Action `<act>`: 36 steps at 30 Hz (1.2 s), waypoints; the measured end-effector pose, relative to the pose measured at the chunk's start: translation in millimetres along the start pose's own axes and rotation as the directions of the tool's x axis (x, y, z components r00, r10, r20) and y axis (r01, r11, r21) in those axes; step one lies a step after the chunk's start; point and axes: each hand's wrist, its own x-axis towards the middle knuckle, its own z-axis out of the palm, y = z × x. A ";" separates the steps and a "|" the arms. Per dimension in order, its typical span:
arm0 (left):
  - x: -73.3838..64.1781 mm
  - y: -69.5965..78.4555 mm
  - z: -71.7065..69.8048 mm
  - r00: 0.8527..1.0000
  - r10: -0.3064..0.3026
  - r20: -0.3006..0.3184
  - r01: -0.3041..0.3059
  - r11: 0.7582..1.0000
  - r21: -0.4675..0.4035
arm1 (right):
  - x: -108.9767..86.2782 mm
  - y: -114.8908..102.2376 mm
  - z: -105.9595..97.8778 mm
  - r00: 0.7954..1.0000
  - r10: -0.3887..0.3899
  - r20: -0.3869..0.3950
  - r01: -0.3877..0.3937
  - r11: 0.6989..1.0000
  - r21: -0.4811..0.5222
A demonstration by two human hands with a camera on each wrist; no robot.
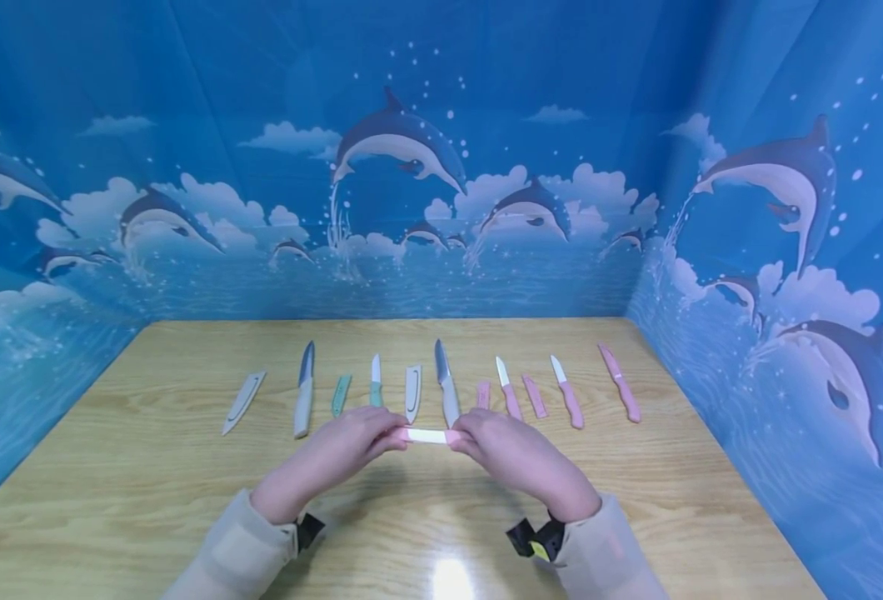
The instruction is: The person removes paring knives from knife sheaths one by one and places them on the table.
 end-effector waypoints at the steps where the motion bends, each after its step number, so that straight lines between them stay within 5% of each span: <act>1: -0.2 -0.1 -0.1 1.000 -0.001 0.001 0.001 1.000 -0.002 | -0.1 0.0 -0.2 1.000 0.001 0.001 -0.001 1.000 -0.002; 36: -2.2 -6.2 -0.9 0.999 0.027 -0.043 -0.027 1.000 -0.013 | -5.3 6.0 -3.9 1.000 -0.004 -0.014 0.004 1.000 -0.008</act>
